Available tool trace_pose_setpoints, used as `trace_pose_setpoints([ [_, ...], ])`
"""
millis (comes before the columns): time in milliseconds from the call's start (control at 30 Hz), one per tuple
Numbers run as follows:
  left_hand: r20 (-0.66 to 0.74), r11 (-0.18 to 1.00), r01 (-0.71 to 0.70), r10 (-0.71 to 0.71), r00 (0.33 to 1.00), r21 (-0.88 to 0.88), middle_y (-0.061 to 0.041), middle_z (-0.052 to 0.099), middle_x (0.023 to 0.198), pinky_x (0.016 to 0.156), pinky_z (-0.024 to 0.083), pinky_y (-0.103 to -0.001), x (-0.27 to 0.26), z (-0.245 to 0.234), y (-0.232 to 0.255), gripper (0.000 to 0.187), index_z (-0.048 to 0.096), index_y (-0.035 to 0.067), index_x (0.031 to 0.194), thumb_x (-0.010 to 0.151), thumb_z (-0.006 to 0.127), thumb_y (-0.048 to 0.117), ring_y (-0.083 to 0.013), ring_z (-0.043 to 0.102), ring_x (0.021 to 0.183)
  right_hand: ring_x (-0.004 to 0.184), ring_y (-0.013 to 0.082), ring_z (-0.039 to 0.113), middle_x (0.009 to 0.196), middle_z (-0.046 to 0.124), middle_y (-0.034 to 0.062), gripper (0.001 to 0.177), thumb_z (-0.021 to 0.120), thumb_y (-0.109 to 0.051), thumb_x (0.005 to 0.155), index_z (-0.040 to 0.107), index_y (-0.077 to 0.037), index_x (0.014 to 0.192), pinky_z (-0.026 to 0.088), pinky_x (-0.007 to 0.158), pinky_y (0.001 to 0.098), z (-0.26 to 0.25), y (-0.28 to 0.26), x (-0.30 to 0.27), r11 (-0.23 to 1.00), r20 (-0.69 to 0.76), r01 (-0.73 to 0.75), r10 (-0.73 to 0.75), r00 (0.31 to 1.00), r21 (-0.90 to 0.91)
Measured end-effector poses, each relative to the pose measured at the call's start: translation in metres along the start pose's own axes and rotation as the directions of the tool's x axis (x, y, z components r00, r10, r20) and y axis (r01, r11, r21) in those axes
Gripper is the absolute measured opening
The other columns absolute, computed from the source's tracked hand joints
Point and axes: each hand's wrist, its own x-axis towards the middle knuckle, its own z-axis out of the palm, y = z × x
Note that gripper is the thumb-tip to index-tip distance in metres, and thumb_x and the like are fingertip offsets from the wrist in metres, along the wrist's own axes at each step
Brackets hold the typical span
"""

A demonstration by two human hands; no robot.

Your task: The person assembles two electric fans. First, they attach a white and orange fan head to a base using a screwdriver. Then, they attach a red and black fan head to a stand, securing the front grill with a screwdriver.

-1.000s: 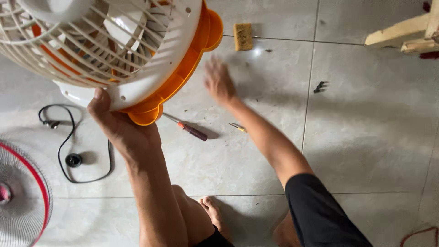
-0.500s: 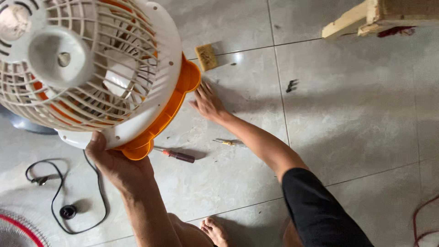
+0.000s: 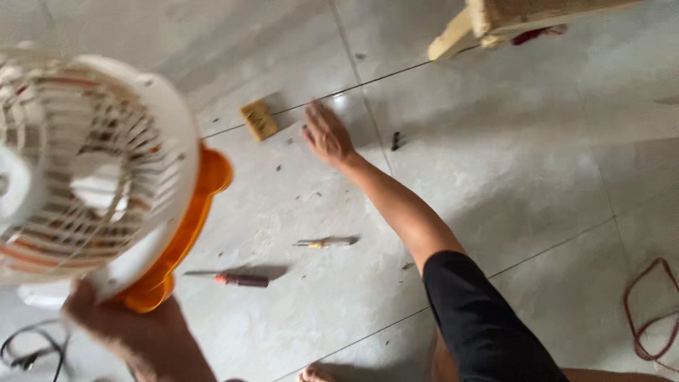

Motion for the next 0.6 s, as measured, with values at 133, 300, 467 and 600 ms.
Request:
trace_pose_setpoints([
  [133, -0.044, 0.941, -0.019, 0.036, 0.998, 0.338, -0.017, 0.047, 0.15, 0.117, 0.048, -0.038, -0.004, 0.009, -0.001, 0.058, 0.032, 0.002, 0.147, 0.109, 0.043, 0.044, -0.0215, 0.054, 0.136, 0.155, 0.0452, 0.02, 0.168, 0.012, 0.0271, 0.088, 0.051, -0.059, 0.104, 0.019, -0.001, 0.162, 0.021, 0.128, 0.0515, -0.04, 0.063, 0.043, 0.937, 0.023, -0.339, 0.342, 0.939, -0.085],
  [300, 0.037, 0.867, -0.086, 0.078, 0.996, 0.49, -0.018, 0.049, 0.148, 0.117, 0.047, -0.039, -0.008, 0.036, -0.002, 0.061, 0.033, 0.001, 0.146, 0.108, 0.045, 0.047, -0.0239, 0.056, 0.137, 0.153, 0.0464, 0.011, 0.163, 0.002, 0.0287, 0.094, 0.043, -0.064, 0.105, 0.006, 0.005, 0.157, 0.009, 0.124, 0.0563, -0.058, 0.109, 0.076, 0.939, 0.245, -0.309, 0.339, 0.908, -0.153],
  [467, 0.05, 0.959, 0.236, -0.23, 0.972, -0.157, -0.01, 0.054, 0.152, 0.119, 0.048, -0.043, 0.001, 0.048, -0.03, 0.066, 0.041, 0.006, 0.161, 0.108, 0.053, 0.043, -0.0233, 0.06, 0.138, 0.158, 0.0463, 0.018, 0.169, 0.019, 0.0258, 0.07, 0.043, -0.049, 0.113, 0.027, 0.003, 0.158, 0.015, 0.131, 0.0511, -0.057, 0.121, 0.039, 0.986, 0.314, -0.168, 0.164, 0.935, -0.016],
  [600, 0.093, 0.945, 0.264, -0.251, 0.964, -0.191, -0.008, 0.059, 0.15, 0.123, 0.051, -0.042, -0.001, 0.055, -0.047, 0.065, 0.041, 0.006, 0.16, 0.105, 0.055, 0.038, -0.0232, 0.06, 0.139, 0.156, 0.0433, 0.028, 0.164, 0.031, 0.0301, 0.06, 0.053, -0.034, 0.113, 0.037, 0.006, 0.155, 0.023, 0.132, 0.0481, -0.08, 0.122, -0.062, 0.96, 0.132, -0.26, 0.246, 0.96, 0.103],
])
